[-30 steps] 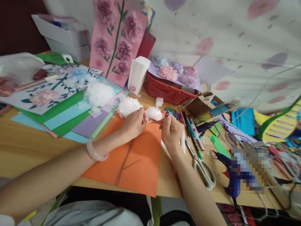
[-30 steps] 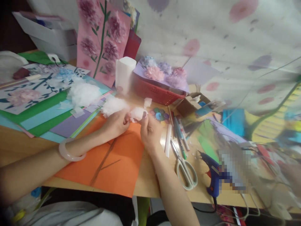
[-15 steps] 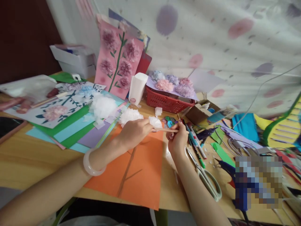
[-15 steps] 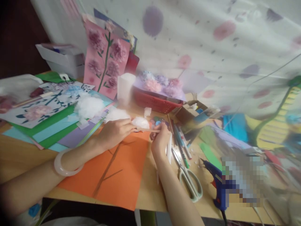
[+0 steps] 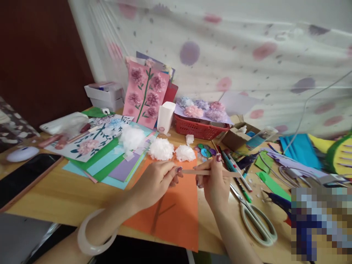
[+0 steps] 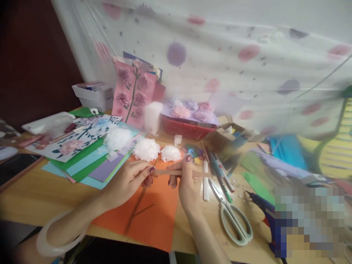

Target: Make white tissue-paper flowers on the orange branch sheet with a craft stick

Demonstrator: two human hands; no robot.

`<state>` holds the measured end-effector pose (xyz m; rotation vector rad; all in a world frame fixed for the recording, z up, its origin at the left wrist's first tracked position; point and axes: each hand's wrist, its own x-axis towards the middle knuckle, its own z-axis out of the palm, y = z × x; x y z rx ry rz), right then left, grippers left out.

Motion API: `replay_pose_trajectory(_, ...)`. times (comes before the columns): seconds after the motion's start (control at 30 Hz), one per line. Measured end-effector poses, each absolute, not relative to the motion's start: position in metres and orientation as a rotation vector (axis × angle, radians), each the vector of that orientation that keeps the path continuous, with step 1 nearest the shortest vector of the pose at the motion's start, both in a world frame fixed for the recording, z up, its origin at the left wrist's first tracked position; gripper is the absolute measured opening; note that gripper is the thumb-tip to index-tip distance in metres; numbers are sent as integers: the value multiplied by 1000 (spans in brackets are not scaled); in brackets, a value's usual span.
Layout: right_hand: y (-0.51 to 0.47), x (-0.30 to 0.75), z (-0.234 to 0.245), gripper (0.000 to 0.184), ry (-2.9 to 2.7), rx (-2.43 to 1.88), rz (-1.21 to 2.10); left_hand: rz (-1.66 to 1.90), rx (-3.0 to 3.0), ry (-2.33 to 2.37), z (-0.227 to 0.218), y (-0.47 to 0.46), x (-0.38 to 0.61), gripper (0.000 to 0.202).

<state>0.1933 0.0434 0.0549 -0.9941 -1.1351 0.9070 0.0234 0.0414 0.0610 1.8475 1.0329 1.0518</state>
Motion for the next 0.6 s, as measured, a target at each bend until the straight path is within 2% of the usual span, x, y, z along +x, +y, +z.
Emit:
replay_pose_trajectory(0.2,13,175,58,55,-879,-935,778,1336,1585,1192,61,30,15,33)
replay_pose_trajectory(0.4,5,174,56,50,-632,-916,849,1521,1327,1150,65,16,9,10)
replay_pose_trajectory(0.6,-2,168,49,53,-615,-901,897,1665,1357,1154,54,5,8,30)
